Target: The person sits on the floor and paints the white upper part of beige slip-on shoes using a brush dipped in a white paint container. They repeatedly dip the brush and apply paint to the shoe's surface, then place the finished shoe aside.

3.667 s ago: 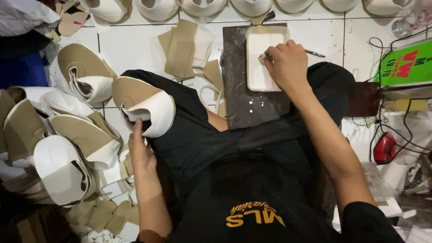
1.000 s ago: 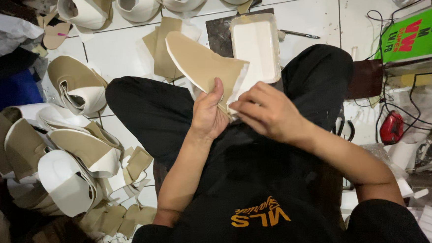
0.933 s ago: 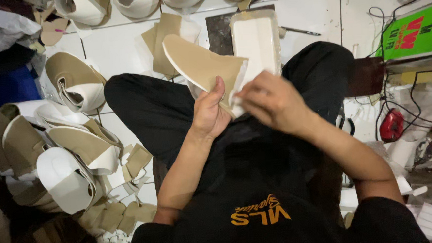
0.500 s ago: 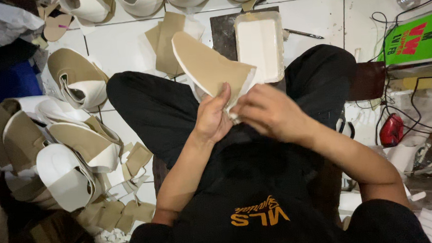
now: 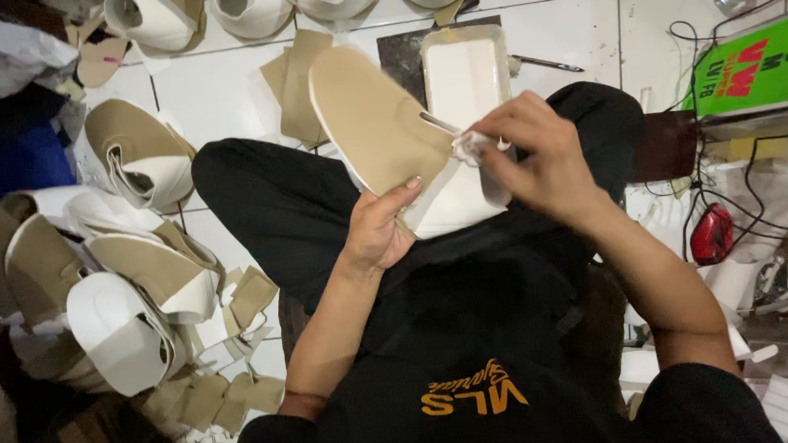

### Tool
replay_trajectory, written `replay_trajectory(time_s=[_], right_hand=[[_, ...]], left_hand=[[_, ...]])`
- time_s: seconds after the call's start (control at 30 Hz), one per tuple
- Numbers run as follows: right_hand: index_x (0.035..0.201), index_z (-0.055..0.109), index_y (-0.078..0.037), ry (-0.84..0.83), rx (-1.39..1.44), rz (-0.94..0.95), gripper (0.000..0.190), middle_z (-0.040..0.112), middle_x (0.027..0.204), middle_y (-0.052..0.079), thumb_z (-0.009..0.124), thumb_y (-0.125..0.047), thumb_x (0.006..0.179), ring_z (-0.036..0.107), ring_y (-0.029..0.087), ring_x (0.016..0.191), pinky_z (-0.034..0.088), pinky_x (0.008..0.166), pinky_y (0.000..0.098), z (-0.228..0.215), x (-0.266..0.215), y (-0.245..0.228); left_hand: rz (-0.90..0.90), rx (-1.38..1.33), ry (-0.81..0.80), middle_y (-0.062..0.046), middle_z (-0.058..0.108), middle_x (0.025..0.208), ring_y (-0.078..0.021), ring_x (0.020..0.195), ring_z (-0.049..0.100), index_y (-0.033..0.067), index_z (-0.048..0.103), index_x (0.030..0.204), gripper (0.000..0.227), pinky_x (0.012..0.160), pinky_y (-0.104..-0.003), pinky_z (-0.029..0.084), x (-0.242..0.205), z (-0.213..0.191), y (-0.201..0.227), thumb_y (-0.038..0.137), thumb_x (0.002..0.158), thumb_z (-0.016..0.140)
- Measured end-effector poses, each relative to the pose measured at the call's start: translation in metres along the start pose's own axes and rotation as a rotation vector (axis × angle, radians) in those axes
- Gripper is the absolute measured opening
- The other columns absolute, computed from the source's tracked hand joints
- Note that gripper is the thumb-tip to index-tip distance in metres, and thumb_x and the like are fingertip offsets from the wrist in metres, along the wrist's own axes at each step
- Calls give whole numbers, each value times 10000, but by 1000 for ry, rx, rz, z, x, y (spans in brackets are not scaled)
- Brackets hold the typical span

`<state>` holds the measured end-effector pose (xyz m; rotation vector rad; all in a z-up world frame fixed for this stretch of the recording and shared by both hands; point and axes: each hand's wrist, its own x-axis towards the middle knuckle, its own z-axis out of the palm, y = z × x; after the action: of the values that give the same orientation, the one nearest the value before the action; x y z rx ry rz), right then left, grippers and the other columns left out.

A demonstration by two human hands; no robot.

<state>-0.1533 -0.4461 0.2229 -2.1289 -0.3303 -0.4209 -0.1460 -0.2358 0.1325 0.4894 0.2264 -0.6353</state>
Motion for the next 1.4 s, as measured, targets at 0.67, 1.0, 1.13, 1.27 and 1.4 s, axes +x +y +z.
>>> replay_trajectory(time_s=[0.67, 1.0, 1.13, 1.27, 1.4], right_hand=[[859, 615, -58, -148, -262, -312, 42, 612, 919, 130, 589, -91, 854, 565, 331, 752, 436, 620, 430, 26, -14, -16], [870, 669, -35, 29, -172, -198, 40, 625, 867, 106, 681, -72, 878, 532, 292, 710, 431, 626, 383, 12, -6, 6], [925, 716, -27, 51, -172, -51, 75, 634, 852, 127, 733, -59, 859, 548, 303, 720, 463, 643, 378, 4, 2, 17], [994, 654, 26, 121, -103, 130, 40, 644, 955, 133, 676, 18, 961, 553, 205, 817, 452, 642, 287, 0, 11, 44], [1054, 674, -39, -43, -169, 248, 193, 640, 945, 100, 632, 20, 875, 567, 219, 771, 444, 701, 320, 14, 19, 104]], left_hand=[[25, -28, -43, -245, 619, 1164, -378, 1046, 623, -8, 504, 1303, 366, 917, -603, 495, 5, 14, -3, -3, 937, 512], [23, -68, 60, -306, 612, 1118, -433, 999, 628, -53, 520, 1270, 380, 856, -616, 519, 3, 4, -2, -53, 890, 539], [-66, -75, 51, -305, 591, 1166, -460, 1046, 597, -28, 532, 1265, 399, 889, -649, 481, 13, -21, 1, -44, 867, 524], [-95, -93, 49, -170, 644, 1155, -304, 1034, 640, -23, 537, 1256, 392, 941, -486, 513, 6, -6, 26, -38, 865, 556], [-37, -63, -6, -185, 633, 1176, -305, 1081, 622, -55, 551, 1223, 394, 970, -456, 495, 10, -9, 60, -16, 832, 578]])
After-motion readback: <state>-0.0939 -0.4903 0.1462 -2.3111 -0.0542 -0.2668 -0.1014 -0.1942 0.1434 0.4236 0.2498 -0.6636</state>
